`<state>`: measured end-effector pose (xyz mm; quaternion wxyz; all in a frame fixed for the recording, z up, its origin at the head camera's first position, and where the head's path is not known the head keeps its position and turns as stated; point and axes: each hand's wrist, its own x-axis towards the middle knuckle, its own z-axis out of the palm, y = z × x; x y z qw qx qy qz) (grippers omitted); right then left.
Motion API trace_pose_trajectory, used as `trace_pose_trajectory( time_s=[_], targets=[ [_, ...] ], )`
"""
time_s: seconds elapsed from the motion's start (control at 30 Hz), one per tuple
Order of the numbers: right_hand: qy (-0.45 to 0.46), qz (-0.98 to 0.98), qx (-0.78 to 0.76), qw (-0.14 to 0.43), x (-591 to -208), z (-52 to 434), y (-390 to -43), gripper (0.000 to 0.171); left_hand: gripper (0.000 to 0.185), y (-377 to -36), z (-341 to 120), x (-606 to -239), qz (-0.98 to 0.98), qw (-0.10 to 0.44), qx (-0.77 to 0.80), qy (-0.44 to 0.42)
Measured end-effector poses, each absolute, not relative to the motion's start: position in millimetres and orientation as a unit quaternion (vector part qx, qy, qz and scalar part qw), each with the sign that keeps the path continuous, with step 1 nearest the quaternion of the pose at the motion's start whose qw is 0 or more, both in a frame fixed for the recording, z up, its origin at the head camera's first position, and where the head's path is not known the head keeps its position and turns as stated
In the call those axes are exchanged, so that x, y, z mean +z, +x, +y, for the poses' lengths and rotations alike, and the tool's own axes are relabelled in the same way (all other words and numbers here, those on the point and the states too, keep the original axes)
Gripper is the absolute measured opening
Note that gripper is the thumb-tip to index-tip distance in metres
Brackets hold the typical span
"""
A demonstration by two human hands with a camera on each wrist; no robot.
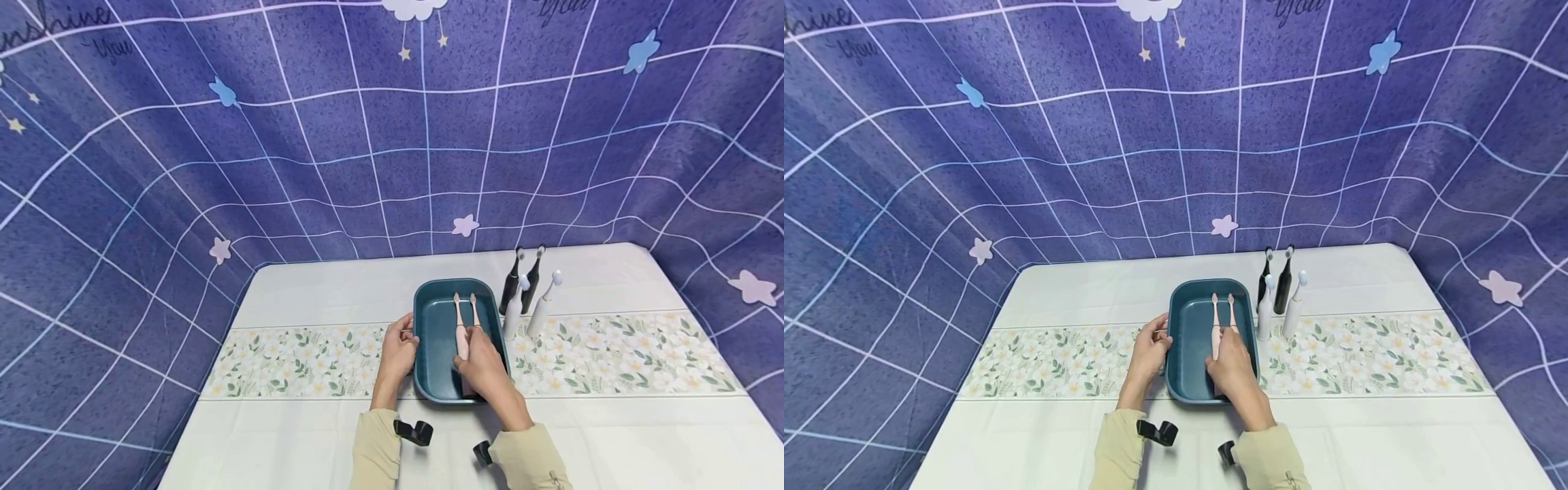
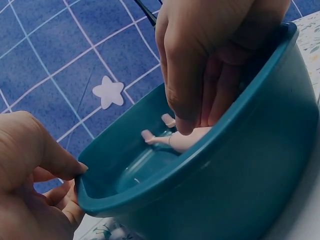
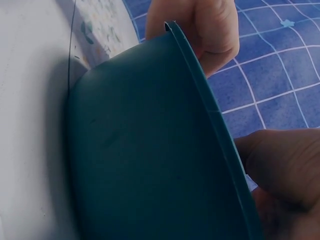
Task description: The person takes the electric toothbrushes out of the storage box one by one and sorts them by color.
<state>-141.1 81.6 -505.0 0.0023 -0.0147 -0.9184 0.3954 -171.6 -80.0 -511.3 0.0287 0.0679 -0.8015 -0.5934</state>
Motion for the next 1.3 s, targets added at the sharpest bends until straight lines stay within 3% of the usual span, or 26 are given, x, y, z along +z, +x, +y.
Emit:
trace_pose_trajectory(
  time_s=[0.67, 1.3],
  targets=[
    [0.037, -0.904, 0.415, -0.094, -501, 78, -151, 0.052, 0.05, -171, -81, -512, -0.803, 0.021, -0.592, 0.067],
    [0.035, -0.861, 0.494, -0.119, -508, 63, -153, 0.057, 0.05, -170, -81, -511, -0.792, 0.013, -0.606, 0.066]
  ],
)
